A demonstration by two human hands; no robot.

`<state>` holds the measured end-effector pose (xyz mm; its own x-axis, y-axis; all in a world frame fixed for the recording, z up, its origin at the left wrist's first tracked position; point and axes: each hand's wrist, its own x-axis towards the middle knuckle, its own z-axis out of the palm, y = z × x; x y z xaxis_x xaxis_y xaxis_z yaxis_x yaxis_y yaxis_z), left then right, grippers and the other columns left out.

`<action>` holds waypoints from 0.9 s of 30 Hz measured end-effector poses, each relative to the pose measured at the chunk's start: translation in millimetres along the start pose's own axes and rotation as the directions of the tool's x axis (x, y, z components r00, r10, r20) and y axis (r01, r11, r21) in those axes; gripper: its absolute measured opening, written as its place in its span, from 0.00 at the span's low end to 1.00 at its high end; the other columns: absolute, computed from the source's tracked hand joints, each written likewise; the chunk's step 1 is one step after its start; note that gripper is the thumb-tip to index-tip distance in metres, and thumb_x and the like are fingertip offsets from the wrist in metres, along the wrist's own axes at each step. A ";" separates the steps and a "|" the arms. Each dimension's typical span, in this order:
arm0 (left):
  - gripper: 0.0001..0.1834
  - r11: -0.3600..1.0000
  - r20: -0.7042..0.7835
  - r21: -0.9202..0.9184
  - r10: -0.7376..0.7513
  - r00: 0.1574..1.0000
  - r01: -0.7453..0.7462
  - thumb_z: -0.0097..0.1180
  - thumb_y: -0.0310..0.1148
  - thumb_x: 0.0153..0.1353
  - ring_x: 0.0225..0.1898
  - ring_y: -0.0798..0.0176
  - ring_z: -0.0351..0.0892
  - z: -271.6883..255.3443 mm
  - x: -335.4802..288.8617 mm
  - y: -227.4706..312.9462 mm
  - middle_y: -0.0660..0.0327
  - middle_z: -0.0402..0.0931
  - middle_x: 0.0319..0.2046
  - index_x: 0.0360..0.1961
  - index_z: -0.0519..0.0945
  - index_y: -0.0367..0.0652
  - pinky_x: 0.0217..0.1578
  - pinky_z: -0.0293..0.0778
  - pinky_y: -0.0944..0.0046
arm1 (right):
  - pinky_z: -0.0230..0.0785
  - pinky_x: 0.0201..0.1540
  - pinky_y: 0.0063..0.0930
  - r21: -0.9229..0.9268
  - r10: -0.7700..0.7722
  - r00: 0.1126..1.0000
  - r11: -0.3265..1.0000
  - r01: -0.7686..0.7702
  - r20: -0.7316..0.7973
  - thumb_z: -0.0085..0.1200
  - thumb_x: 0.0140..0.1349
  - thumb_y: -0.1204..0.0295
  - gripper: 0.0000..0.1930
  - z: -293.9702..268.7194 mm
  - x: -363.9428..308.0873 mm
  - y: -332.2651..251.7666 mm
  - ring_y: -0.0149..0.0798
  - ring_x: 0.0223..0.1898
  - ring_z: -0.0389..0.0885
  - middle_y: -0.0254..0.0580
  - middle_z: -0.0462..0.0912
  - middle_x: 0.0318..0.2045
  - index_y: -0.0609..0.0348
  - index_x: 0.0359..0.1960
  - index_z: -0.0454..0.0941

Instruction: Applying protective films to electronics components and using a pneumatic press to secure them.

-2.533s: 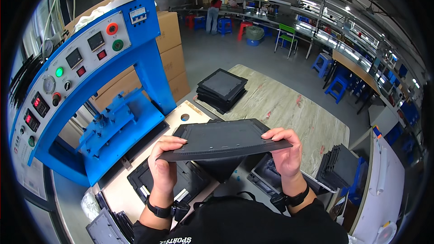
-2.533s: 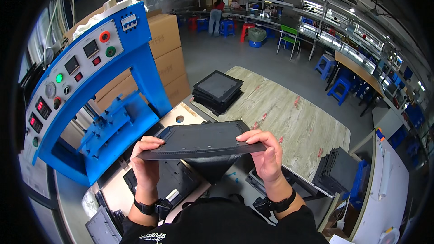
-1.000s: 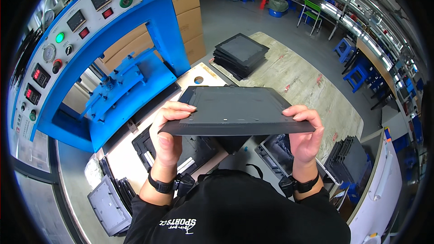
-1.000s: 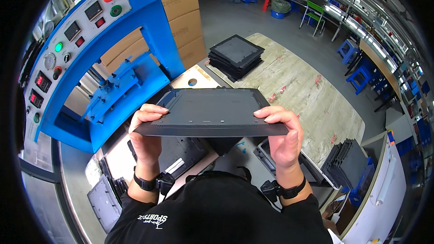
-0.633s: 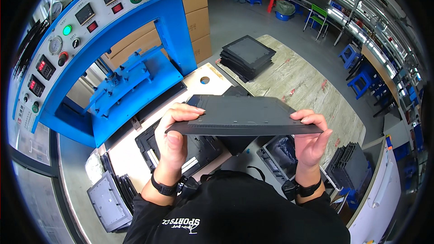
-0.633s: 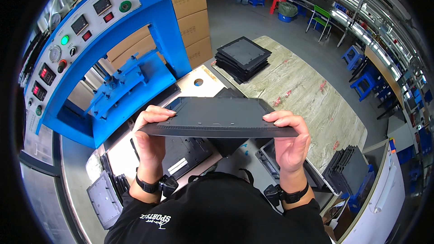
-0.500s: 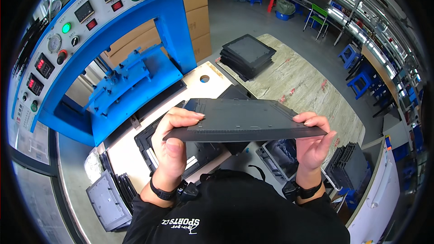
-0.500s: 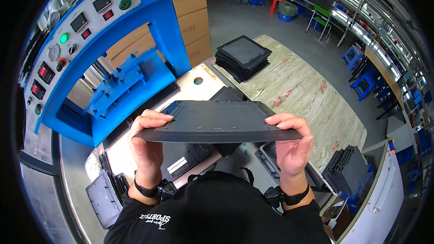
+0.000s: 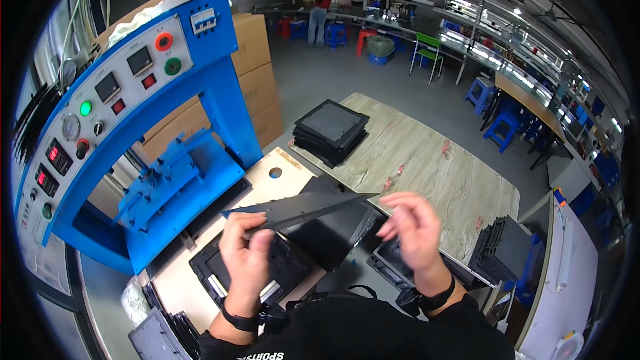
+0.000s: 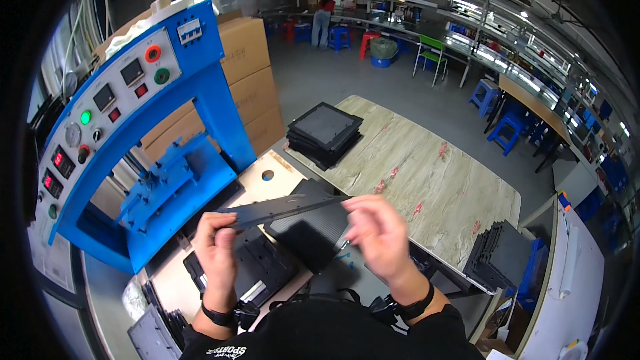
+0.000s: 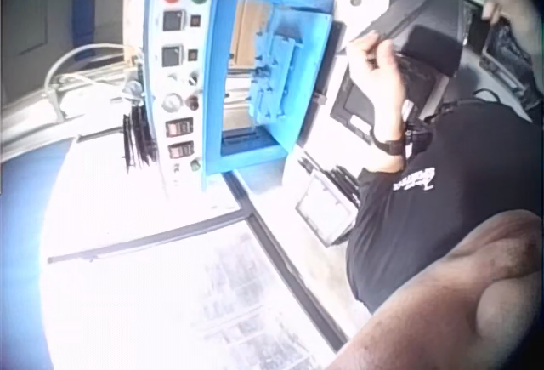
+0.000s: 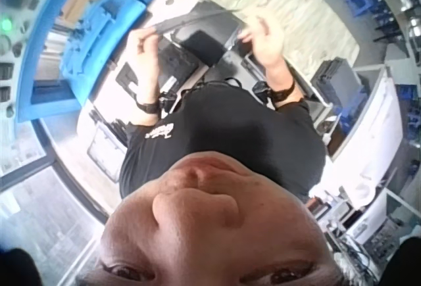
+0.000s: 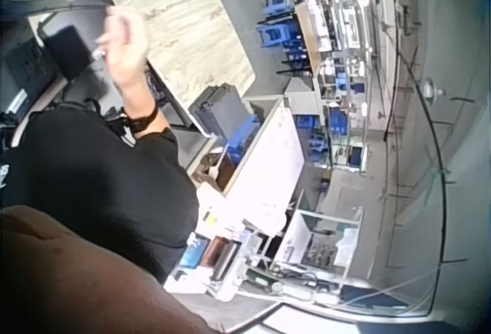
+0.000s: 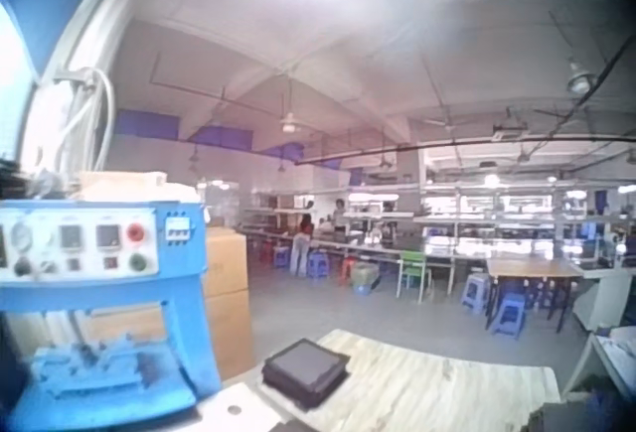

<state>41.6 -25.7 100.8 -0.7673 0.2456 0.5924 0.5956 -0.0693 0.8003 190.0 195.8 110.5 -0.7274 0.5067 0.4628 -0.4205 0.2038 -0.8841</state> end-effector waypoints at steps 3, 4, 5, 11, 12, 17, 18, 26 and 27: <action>0.20 0.914 0.158 0.277 0.261 0.952 -0.296 0.73 0.36 0.42 0.31 0.51 0.78 27.6 5.4 19.3 0.51 0.75 0.30 0.31 0.77 0.35 0.31 0.74 0.60 | 0.76 0.33 0.27 -0.369 -0.154 0.916 0.880 0.298 0.371 0.55 0.57 0.77 0.20 38.7 0.0 -17.4 0.38 0.31 0.83 0.50 0.73 0.50 0.62 0.53 0.70; 0.20 0.894 0.182 0.296 0.294 0.938 -0.338 0.72 0.37 0.42 0.30 0.51 0.79 34.4 6.5 21.2 0.52 0.76 0.30 0.30 0.77 0.36 0.29 0.75 0.60 | 0.77 0.34 0.30 -0.487 -0.299 0.837 0.704 0.517 0.458 0.56 0.54 0.78 0.21 46.2 5.2 -10.3 0.44 0.35 0.83 0.52 0.73 0.51 0.63 0.52 0.70; 0.20 0.883 0.213 0.277 0.327 0.921 -0.378 0.72 0.38 0.42 0.29 0.51 0.79 39.6 5.5 23.4 0.53 0.76 0.30 0.30 0.77 0.36 0.28 0.75 0.61 | 0.77 0.35 0.30 -0.536 -0.245 0.857 0.694 0.481 0.452 0.57 0.53 0.78 0.21 48.7 4.4 -6.8 0.46 0.35 0.83 0.53 0.74 0.50 0.62 0.51 0.71; 0.36 0.928 0.172 0.000 0.366 0.915 -0.372 0.64 0.29 0.52 0.35 0.64 0.79 23.8 -10.6 -9.2 0.47 0.57 0.61 0.61 0.61 0.38 0.35 0.79 0.70 | 0.75 0.33 0.28 -0.411 -0.325 0.926 0.830 0.376 0.192 0.56 0.52 0.83 0.12 29.7 15.1 17.6 0.44 0.34 0.82 0.48 0.80 0.34 0.64 0.39 0.77; 0.40 0.946 0.037 -0.042 0.323 0.946 -0.322 0.62 0.25 0.53 0.36 0.64 0.80 18.6 -6.6 -7.7 0.47 0.54 0.63 0.65 0.55 0.40 0.32 0.79 0.69 | 0.75 0.36 0.25 -0.332 -0.241 0.959 0.902 0.277 0.147 0.54 0.58 0.81 0.09 18.5 14.8 24.3 0.39 0.35 0.83 0.47 0.80 0.36 0.64 0.40 0.76; 0.38 0.915 -0.050 -0.400 -0.087 0.995 0.060 0.54 0.44 0.62 0.30 0.63 0.80 3.0 13.0 -4.2 0.48 0.56 0.63 0.66 0.50 0.41 0.26 0.77 0.71 | 0.76 0.44 0.26 0.168 -0.137 0.990 0.977 0.131 0.024 0.44 0.68 0.73 0.10 1.3 17.1 20.6 0.37 0.38 0.82 0.47 0.78 0.41 0.67 0.44 0.72; 0.38 0.923 -0.014 -0.382 -0.065 0.998 0.055 0.48 0.54 0.63 0.28 0.61 0.80 10.3 15.5 1.1 0.45 0.62 0.59 0.64 0.54 0.39 0.25 0.78 0.70 | 0.77 0.44 0.27 0.219 -0.216 0.975 0.955 0.201 0.046 0.44 0.68 0.72 0.10 0.8 17.9 18.9 0.38 0.38 0.82 0.50 0.77 0.42 0.68 0.44 0.72; 0.35 0.817 0.163 -0.571 0.011 0.987 0.085 0.41 0.64 0.61 0.35 0.57 0.79 7.6 15.2 4.1 0.50 0.73 0.35 0.36 0.72 0.36 0.33 0.78 0.64 | 0.77 0.47 0.37 0.316 -0.218 0.959 0.936 0.153 0.181 0.46 0.68 0.59 0.21 -7.2 11.2 15.0 0.44 0.50 0.76 0.55 0.74 0.47 0.69 0.48 0.69; 0.35 0.818 0.164 -0.568 0.007 0.986 0.088 0.41 0.64 0.61 0.35 0.57 0.79 7.1 15.0 2.6 0.50 0.73 0.35 0.36 0.72 0.36 0.33 0.78 0.64 | 0.77 0.47 0.39 0.368 -0.222 0.959 0.918 0.144 0.178 0.44 0.67 0.54 0.25 -7.5 10.5 12.2 0.44 0.50 0.76 0.56 0.73 0.47 0.69 0.48 0.69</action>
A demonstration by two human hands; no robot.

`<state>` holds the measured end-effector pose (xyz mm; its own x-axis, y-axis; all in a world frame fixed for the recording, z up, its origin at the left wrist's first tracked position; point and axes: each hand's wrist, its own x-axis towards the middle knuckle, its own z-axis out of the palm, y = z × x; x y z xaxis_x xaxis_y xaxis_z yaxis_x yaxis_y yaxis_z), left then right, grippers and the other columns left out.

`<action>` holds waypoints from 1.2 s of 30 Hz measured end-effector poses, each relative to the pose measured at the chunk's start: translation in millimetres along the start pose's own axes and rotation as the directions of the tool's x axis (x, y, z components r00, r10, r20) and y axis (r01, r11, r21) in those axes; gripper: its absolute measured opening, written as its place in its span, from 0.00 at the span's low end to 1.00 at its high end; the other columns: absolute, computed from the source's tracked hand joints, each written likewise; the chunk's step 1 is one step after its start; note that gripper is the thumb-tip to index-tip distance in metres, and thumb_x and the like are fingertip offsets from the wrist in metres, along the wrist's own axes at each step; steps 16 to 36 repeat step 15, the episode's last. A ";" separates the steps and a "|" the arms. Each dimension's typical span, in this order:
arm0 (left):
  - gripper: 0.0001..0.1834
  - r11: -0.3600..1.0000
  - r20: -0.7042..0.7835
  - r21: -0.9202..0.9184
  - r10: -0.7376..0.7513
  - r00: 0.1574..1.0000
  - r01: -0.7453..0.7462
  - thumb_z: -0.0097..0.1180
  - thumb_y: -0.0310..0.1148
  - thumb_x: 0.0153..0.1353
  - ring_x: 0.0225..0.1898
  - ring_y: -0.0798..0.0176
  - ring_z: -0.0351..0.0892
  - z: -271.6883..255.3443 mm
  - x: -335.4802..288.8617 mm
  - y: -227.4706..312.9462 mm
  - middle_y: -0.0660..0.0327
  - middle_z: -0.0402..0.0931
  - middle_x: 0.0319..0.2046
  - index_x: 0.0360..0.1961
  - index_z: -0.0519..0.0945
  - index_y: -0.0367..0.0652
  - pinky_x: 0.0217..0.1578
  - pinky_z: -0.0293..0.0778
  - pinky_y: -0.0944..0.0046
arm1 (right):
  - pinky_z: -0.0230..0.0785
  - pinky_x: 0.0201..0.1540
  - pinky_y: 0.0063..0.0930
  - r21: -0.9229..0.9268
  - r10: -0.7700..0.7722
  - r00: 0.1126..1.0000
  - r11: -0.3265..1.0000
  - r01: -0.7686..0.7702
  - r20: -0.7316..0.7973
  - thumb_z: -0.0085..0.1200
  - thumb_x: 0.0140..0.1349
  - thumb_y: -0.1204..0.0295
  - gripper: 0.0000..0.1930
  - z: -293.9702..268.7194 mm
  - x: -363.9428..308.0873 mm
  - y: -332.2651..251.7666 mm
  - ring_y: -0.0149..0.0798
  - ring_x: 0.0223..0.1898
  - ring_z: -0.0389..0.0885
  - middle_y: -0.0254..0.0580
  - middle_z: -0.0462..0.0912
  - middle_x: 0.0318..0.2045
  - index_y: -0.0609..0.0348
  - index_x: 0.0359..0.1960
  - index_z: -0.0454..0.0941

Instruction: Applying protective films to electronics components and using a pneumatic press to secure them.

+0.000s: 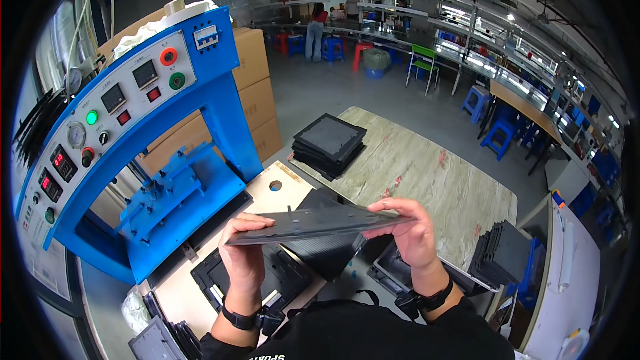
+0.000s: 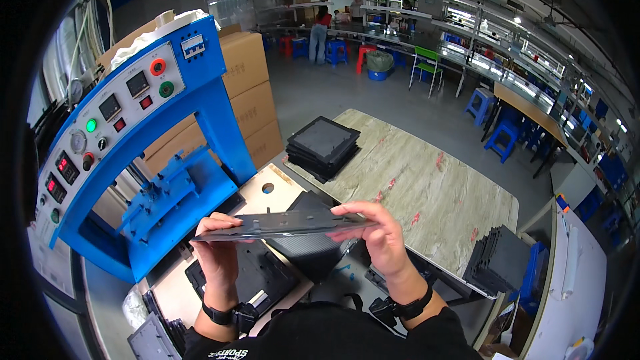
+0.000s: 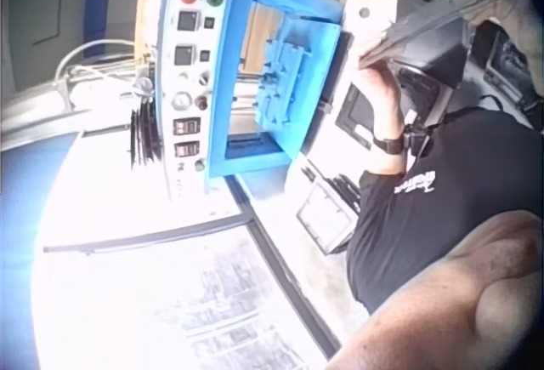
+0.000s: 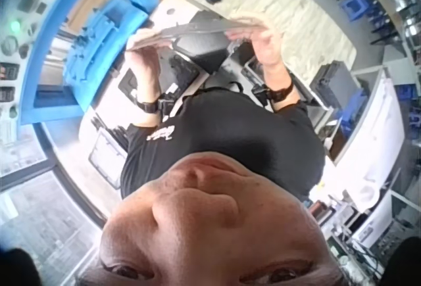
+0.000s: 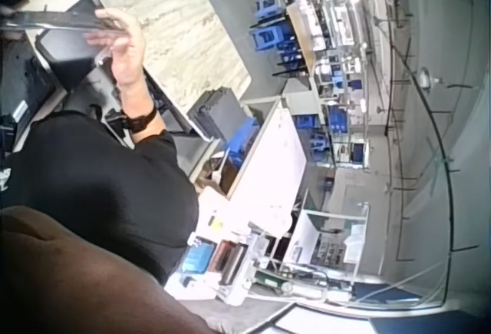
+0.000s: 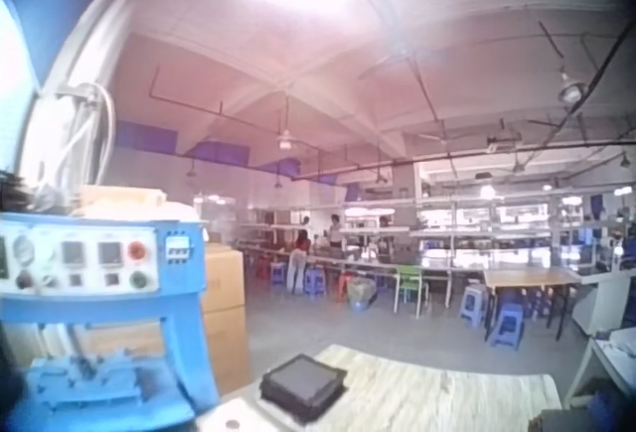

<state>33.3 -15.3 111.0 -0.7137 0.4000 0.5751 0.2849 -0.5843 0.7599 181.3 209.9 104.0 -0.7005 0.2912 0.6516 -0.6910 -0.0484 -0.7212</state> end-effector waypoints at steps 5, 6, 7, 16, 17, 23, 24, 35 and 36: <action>0.47 0.980 0.035 0.143 0.133 0.991 -0.136 0.30 0.77 0.52 0.41 0.58 0.72 0.7 -0.8 -5.9 0.50 0.73 0.34 0.31 0.74 0.36 0.47 0.65 0.61 | 0.69 0.50 0.34 -0.090 -0.093 0.994 0.992 0.087 -0.061 0.35 0.70 0.51 0.26 -2.2 -1.5 4.4 0.41 0.47 0.75 0.54 0.76 0.44 0.68 0.39 0.73; 0.50 0.975 0.028 0.182 0.127 0.991 -0.130 0.29 0.80 0.49 0.40 0.57 0.72 0.3 1.2 -9.0 0.51 0.73 0.34 0.31 0.73 0.35 0.46 0.65 0.61 | 0.66 0.51 0.31 -0.145 -0.128 0.987 0.983 0.114 -0.096 0.33 0.71 0.53 0.25 1.5 -0.7 3.5 0.39 0.45 0.75 0.53 0.77 0.42 0.66 0.37 0.73; 0.50 0.974 0.059 0.162 0.149 0.987 -0.157 0.28 0.79 0.50 0.41 0.58 0.72 -0.9 8.1 -15.1 0.51 0.73 0.35 0.31 0.73 0.35 0.47 0.65 0.62 | 0.66 0.50 0.31 -0.203 -0.157 0.983 0.970 0.136 -0.091 0.34 0.71 0.54 0.24 -1.2 1.5 1.8 0.39 0.45 0.75 0.53 0.77 0.42 0.66 0.37 0.73; 0.51 0.994 0.053 -0.042 0.108 0.993 -0.106 0.23 0.80 0.49 0.43 0.57 0.73 -15.6 3.8 -25.5 0.50 0.74 0.37 0.33 0.73 0.36 0.49 0.65 0.61 | 0.66 0.50 0.31 -0.254 -0.146 0.988 0.959 0.128 -0.051 0.36 0.71 0.60 0.20 11.5 0.5 -9.3 0.39 0.44 0.75 0.54 0.76 0.43 0.67 0.38 0.74; 0.51 0.994 0.053 -0.042 0.108 0.993 -0.106 0.23 0.80 0.49 0.43 0.57 0.73 -15.6 3.8 -25.5 0.50 0.74 0.37 0.33 0.73 0.36 0.49 0.65 0.61 | 0.66 0.50 0.31 -0.254 -0.146 0.988 0.959 0.128 -0.051 0.36 0.71 0.60 0.20 11.5 0.5 -9.3 0.39 0.44 0.75 0.54 0.76 0.43 0.67 0.38 0.74; 0.51 0.994 0.053 -0.042 0.108 0.993 -0.106 0.23 0.80 0.49 0.43 0.57 0.73 -15.6 3.8 -25.5 0.50 0.74 0.37 0.33 0.73 0.36 0.49 0.65 0.61 | 0.66 0.50 0.31 -0.254 -0.146 0.988 0.959 0.128 -0.051 0.36 0.71 0.60 0.20 11.5 0.5 -9.3 0.39 0.44 0.75 0.54 0.76 0.43 0.67 0.38 0.74; 0.51 0.994 0.053 -0.042 0.108 0.993 -0.106 0.23 0.80 0.49 0.43 0.57 0.73 -15.6 3.8 -25.5 0.50 0.74 0.37 0.33 0.73 0.36 0.49 0.65 0.61 | 0.66 0.50 0.31 -0.254 -0.146 0.988 0.959 0.128 -0.051 0.36 0.71 0.60 0.20 11.5 0.5 -9.3 0.39 0.44 0.75 0.54 0.76 0.43 0.67 0.38 0.74; 0.51 0.994 0.053 -0.042 0.108 0.993 -0.106 0.23 0.80 0.49 0.43 0.57 0.73 -15.6 3.8 -25.5 0.50 0.74 0.37 0.33 0.73 0.36 0.49 0.65 0.61 | 0.66 0.50 0.31 -0.254 -0.146 0.988 0.959 0.128 -0.051 0.36 0.71 0.60 0.20 11.5 0.5 -9.3 0.39 0.44 0.75 0.54 0.76 0.43 0.67 0.38 0.74; 0.51 0.994 0.053 -0.042 0.108 0.993 -0.106 0.23 0.80 0.49 0.43 0.57 0.73 -15.6 3.8 -25.5 0.50 0.74 0.37 0.33 0.73 0.36 0.49 0.65 0.61 | 0.66 0.50 0.31 -0.254 -0.146 0.988 0.959 0.128 -0.051 0.36 0.71 0.60 0.20 11.5 0.5 -9.3 0.39 0.44 0.75 0.54 0.76 0.43 0.67 0.38 0.74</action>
